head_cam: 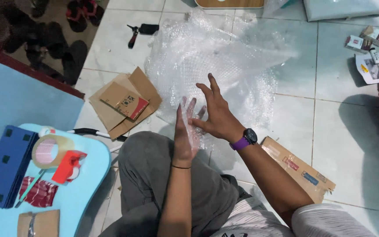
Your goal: A person prepares a package by folding cardboard, sealing it with adhesive tape, and wrapping it in protective bubble wrap.
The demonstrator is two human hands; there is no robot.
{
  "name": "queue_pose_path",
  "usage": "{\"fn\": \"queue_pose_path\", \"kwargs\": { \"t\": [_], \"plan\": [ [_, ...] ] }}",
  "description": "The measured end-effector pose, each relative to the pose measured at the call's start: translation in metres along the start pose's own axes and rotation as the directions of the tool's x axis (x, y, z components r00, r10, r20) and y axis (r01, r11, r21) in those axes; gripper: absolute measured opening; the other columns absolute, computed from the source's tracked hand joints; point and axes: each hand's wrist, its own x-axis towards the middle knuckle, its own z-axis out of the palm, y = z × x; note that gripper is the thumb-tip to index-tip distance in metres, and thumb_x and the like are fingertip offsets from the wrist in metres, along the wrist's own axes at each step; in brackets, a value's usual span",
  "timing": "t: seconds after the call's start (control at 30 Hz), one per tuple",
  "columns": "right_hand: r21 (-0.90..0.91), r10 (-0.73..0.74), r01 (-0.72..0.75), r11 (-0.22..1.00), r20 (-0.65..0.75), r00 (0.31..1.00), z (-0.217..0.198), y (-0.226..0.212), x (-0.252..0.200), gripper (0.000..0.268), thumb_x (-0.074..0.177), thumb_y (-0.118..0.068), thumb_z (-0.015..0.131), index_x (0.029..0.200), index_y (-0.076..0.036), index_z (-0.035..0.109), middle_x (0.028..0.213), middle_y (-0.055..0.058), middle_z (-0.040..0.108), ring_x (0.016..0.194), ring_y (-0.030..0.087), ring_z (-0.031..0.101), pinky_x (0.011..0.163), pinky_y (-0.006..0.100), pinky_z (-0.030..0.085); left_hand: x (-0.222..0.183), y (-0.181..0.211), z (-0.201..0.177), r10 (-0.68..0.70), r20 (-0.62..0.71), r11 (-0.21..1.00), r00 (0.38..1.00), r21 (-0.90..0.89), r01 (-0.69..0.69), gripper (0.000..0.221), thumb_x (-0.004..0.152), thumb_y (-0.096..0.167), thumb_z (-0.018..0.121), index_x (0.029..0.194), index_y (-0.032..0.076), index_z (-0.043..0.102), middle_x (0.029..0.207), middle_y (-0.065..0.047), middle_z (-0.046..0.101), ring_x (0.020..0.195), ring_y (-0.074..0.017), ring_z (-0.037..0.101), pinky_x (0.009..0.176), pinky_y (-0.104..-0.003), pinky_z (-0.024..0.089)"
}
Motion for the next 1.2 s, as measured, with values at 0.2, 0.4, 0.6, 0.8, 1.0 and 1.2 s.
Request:
{"fn": "queue_pose_path", "kwargs": {
  "t": [0.2, 0.4, 0.6, 0.8, 1.0, 1.2],
  "plan": [
    [0.303, -0.070, 0.066, 0.951, 0.001, 0.998, 0.020, 0.051, -0.009, 0.081, 0.099, -0.041, 0.062, 0.162, -0.015, 0.018, 0.167, 0.034, -0.003, 0.151, 0.061, 0.012, 0.120, 0.070, 0.020, -0.017, -0.011, 0.005, 0.184, 0.034, 0.936, 0.982, 0.297, -0.186, 0.081, 0.095, 0.014, 0.069, 0.164, 0.010, 0.027, 0.158, -0.015, 0.046, 0.140, -0.0254, 0.048, 0.116, -0.045, 0.043],
    [0.002, 0.301, -0.302, 0.953, -0.078, 0.950, -0.008, 0.048, -0.042, 0.059, 0.094, -0.049, 0.060, 0.143, -0.017, 0.057, 0.138, 0.018, 0.063, 0.131, 0.035, 0.057, 0.111, 0.052, 0.045, -0.020, 0.008, 0.061, 0.072, 0.128, 0.792, 0.989, 0.596, -0.135, 0.074, 0.094, 0.032, 0.073, 0.156, 0.003, 0.043, 0.157, -0.022, 0.048, 0.151, -0.0370, 0.035, 0.124, -0.053, 0.025],
    [0.342, 0.039, 0.178, 0.923, -0.542, 0.839, -0.073, 0.133, -0.058, 0.027, 0.109, -0.011, 0.059, 0.133, 0.002, 0.056, 0.131, 0.023, 0.063, 0.128, 0.029, 0.059, 0.112, 0.048, 0.047, 0.027, -0.014, 0.048, -0.280, -0.202, 0.317, 0.939, 0.903, 0.289, 0.073, 0.102, 0.048, 0.055, 0.163, 0.017, 0.031, 0.165, -0.018, 0.034, 0.153, -0.0401, 0.031, 0.121, -0.057, 0.031],
    [-0.323, -0.306, 0.126, 0.938, -0.597, 0.742, -0.146, 0.091, -0.047, 0.039, 0.100, 0.017, 0.052, 0.139, 0.017, 0.058, 0.134, 0.029, 0.063, 0.117, 0.039, 0.061, 0.101, 0.044, 0.045, 0.091, -0.059, -0.017, -0.253, -0.307, -0.329, 0.917, 0.919, 0.217, 0.082, 0.091, 0.026, 0.070, 0.161, 0.025, 0.027, 0.172, -0.011, 0.010, 0.156, -0.0408, 0.010, 0.115, -0.062, 0.031],
    [-0.583, -0.235, -0.026, 0.812, -0.368, 0.899, -0.145, 0.152, 0.017, 0.052, 0.081, 0.022, 0.055, 0.127, 0.001, 0.068, 0.152, 0.030, 0.053, 0.142, 0.049, 0.044, 0.117, 0.072, 0.020, 0.092, -0.072, -0.074, 0.003, -0.418, -0.404, 0.908, 0.830, 0.384, 0.100, 0.074, -0.006, 0.062, 0.161, 0.026, 0.027, 0.170, -0.012, 0.011, 0.155, -0.0427, 0.011, 0.116, -0.053, 0.029],
    [-0.685, 0.087, -0.086, 0.724, -0.033, 0.996, -0.083, 0.212, 0.107, 0.033, 0.090, 0.006, 0.054, 0.114, -0.007, 0.073, 0.151, 0.013, 0.056, 0.148, 0.041, 0.037, 0.106, 0.088, 0.018, 0.103, -0.058, -0.075, 0.065, -0.416, -0.271, 0.907, 0.867, 0.417, 0.059, 0.087, 0.020, 0.075, 0.144, 0.025, 0.057, 0.165, -0.007, 0.027, 0.152, -0.0356, 0.021, 0.116, -0.052, 0.027]
  ]
}}
